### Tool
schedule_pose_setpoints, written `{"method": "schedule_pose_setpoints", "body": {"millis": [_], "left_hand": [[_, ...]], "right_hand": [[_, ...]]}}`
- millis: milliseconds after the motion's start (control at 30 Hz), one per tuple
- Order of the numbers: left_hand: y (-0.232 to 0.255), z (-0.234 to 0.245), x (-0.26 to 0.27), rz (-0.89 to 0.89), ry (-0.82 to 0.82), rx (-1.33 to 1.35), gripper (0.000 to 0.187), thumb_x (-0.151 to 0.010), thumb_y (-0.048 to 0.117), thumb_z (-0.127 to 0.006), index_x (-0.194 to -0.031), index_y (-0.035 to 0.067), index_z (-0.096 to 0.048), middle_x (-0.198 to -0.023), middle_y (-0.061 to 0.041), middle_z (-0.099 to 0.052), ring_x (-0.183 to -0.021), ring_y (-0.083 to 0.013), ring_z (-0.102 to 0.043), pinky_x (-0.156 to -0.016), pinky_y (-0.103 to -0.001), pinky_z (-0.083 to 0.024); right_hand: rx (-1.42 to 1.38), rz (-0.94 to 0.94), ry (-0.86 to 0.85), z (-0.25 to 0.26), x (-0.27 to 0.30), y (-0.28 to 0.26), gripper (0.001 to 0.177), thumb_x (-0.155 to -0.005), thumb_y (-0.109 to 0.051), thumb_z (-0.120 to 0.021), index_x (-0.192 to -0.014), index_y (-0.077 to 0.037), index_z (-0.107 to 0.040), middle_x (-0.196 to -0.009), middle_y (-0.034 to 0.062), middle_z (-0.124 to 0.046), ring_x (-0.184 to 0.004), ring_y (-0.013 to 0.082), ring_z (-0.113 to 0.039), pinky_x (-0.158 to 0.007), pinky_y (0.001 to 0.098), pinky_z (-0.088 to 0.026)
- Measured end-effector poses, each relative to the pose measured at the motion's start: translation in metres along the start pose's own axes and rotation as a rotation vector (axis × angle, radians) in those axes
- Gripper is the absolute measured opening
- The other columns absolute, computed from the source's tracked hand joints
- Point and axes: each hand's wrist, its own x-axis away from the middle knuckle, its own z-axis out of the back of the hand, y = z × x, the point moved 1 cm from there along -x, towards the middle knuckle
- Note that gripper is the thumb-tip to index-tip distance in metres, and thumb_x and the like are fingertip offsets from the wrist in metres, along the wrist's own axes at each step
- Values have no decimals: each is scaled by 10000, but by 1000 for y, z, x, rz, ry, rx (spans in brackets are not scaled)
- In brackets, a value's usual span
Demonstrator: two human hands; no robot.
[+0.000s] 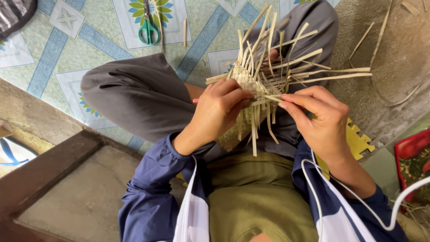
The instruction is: The person weaves a basket from dried plant material by hand, occasionally trimming the leaves with scissors.
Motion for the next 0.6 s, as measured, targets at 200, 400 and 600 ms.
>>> {"method": "schedule_pose_setpoints", "body": {"millis": [200, 400, 600], "left_hand": [[1, -24, -10, -21, 54, -139, 67, -957, 167, -676, -1015, 169, -709, -859, -26, -574, -835, -278, -620, -709, -390, -469], [2, -43, -15, -34, 22, -222, 110, -979, 169, -613, -1051, 199, -692, -876, -2, -535, -847, -243, -598, -734, -373, -447], [-2, -45, -16, -29, -48, -211, 168, -989, 173, -585, -1112, 230, -685, -901, -1, -514, -875, -236, -581, -782, -377, -439]], "right_hand": [[30, -181, 1, 1, 9, 25, 63, -949, -10, -831, -1003, -14, -799, -826, 116, -699, -690, 267, -651, -635, 380, -507], [-3, -443, -24, 5, 29, 52, 22, -937, -68, -795, -948, -79, -781, -600, 33, -598, -547, 84, -445, -530, 276, -385], [-6, -520, -50, 3, 29, 61, 27, -885, -99, -805, -900, -107, -785, -543, 14, -570, -518, 63, -387, -497, 263, -357]]}}
